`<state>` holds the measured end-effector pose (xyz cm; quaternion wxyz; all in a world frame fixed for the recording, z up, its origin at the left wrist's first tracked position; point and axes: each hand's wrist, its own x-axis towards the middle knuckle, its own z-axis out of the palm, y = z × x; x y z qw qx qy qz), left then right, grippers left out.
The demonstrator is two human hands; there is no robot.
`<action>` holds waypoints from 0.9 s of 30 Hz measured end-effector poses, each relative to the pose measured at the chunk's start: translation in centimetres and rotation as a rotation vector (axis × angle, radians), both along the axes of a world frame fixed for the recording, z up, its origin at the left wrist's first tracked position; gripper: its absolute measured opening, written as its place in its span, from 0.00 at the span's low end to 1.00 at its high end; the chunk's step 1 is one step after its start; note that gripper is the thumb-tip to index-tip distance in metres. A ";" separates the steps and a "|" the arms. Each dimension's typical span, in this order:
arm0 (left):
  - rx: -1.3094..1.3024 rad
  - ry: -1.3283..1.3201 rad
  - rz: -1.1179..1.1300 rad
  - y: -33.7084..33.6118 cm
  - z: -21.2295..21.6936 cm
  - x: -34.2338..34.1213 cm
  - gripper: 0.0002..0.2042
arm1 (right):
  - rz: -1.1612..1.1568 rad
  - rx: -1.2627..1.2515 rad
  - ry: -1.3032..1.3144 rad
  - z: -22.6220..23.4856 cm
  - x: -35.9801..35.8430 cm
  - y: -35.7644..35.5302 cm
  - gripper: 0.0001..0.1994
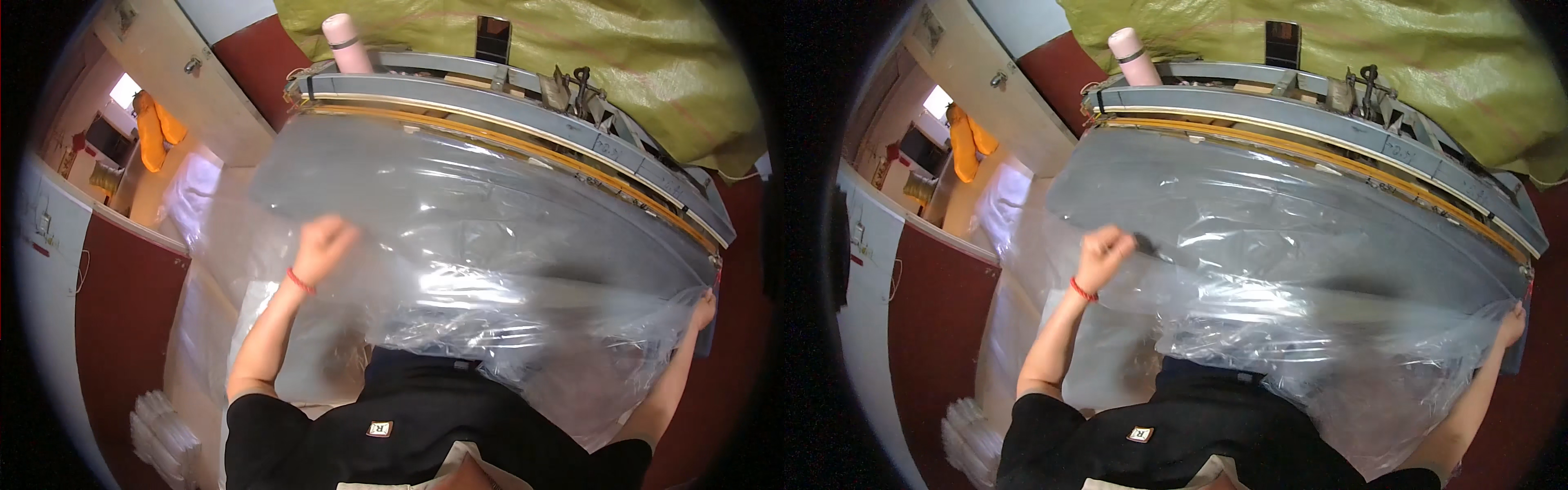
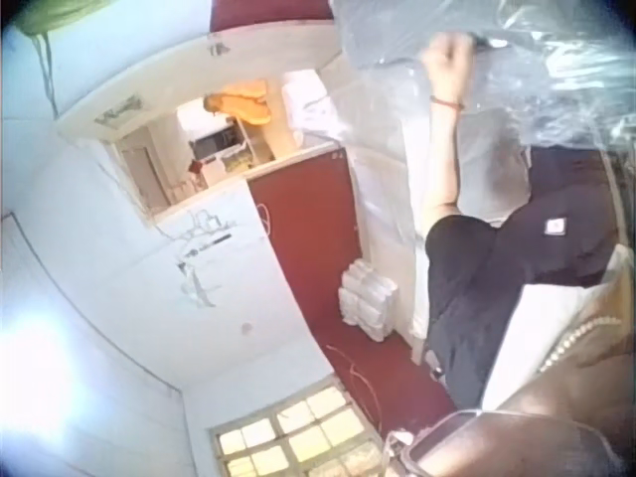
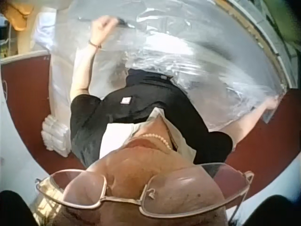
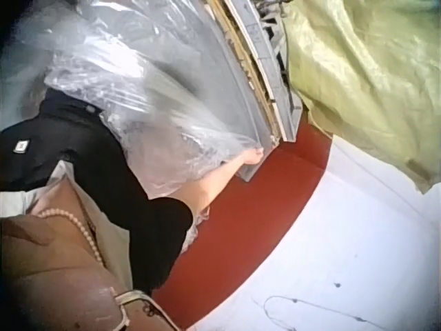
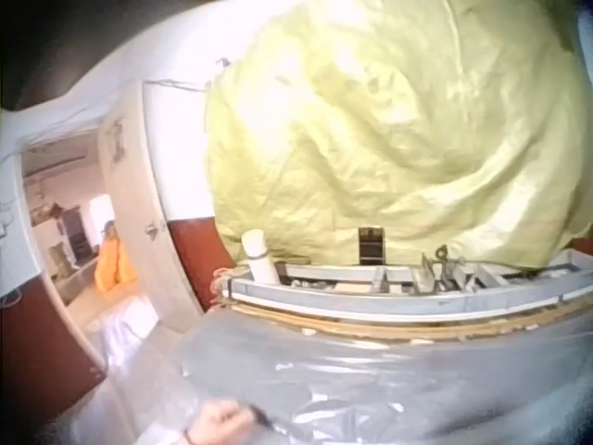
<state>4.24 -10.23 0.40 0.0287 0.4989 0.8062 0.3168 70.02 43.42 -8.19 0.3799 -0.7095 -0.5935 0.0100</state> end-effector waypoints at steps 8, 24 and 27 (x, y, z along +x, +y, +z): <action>-0.172 0.293 0.185 8.4 -5.2 -17.4 0.20 | -0.209 -0.087 -0.461 0.3 8.1 -1.4 0.15; -0.279 -1.150 -1.283 29.6 2.7 35.5 0.19 | -0.254 -0.030 -0.312 3.6 0.6 -3.9 0.15; -0.369 -0.785 -1.334 30.3 1.3 41.5 0.21 | -0.248 -0.001 -0.305 3.8 0.6 -4.4 0.15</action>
